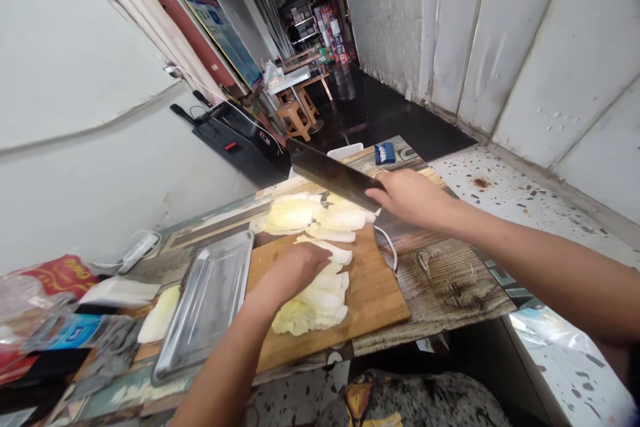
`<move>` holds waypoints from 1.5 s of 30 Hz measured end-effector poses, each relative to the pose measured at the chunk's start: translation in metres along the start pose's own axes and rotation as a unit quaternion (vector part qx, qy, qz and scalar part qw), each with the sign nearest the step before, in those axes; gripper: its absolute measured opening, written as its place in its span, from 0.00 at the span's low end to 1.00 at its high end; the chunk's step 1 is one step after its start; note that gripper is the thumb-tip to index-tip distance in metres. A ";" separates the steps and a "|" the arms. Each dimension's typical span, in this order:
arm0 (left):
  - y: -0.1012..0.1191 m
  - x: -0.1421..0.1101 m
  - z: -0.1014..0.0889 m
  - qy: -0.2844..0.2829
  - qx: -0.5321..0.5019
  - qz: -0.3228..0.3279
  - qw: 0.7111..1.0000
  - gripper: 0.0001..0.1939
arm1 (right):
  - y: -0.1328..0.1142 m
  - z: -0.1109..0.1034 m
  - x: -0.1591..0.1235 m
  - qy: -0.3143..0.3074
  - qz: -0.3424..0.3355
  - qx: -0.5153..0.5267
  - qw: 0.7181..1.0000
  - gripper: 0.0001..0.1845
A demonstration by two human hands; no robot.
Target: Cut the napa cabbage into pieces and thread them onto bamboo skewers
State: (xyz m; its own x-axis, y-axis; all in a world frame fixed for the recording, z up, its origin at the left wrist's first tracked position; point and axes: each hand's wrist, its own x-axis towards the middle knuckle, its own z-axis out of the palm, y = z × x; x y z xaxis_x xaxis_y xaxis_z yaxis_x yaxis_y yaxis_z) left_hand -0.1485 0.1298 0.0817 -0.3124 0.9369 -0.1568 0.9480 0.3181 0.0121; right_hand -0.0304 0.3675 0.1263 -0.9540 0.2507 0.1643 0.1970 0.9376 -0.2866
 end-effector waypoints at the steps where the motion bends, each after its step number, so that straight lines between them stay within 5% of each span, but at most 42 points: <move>1: -0.005 0.006 -0.004 0.021 -0.009 0.001 1.000 0.13 | 0.005 -0.005 -0.002 0.011 0.003 -0.001 1.000 0.18; 4: -0.015 0.033 -0.009 0.065 0.018 -0.016 0.998 0.12 | 0.019 -0.011 -0.011 0.006 0.009 0.003 1.000 0.17; 11: 0.005 0.094 0.006 -0.011 0.085 -0.028 0.996 0.22 | 0.043 0.004 -0.021 -0.009 0.034 -0.007 0.999 0.20; 15: 0.024 0.110 0.012 -0.003 0.104 -0.062 0.993 0.24 | 0.052 0.008 -0.024 -0.002 0.050 0.002 0.999 0.20; 19: 0.016 0.108 -0.006 0.029 0.105 -0.089 0.990 0.23 | 0.068 0.006 -0.032 -0.015 0.067 -0.006 0.998 0.20; 22: -0.007 0.082 -0.028 0.126 0.087 -0.137 0.979 0.28 | 0.078 0.005 -0.038 -0.031 0.081 -0.045 0.995 0.22; 25: -0.027 0.039 -0.041 0.328 0.062 -0.185 0.924 0.25 | 0.074 0.007 -0.039 -0.068 0.053 -0.066 0.994 0.22; 27: -0.033 0.010 -0.041 0.384 0.084 -0.177 0.902 0.21 | 0.062 0.011 -0.036 -0.109 0.008 -0.065 0.992 0.21; 31: -0.031 -0.027 -0.029 0.331 0.140 -0.140 0.922 0.18 | 0.030 0.020 -0.027 -0.175 -0.059 -0.071 0.980 0.18; 36: -0.023 -0.025 -0.020 0.250 0.152 -0.089 0.952 0.17 | 0.007 0.023 -0.017 -0.200 -0.085 -0.086 0.972 0.16; 45: -0.004 0.013 0.022 -0.022 0.120 0.052 0.991 0.13 | 0.037 0.033 0.007 -0.208 0.012 -0.078 0.975 0.22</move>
State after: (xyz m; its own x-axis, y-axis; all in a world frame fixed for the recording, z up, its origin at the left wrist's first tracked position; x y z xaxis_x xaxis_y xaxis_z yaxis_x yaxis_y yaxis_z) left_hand -0.1546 0.1375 0.0578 -0.2136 0.9540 -0.2103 0.9641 0.1711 -0.2030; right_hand -0.0369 0.3962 0.0858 -0.9514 0.1831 -0.2477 0.2204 0.9664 -0.1325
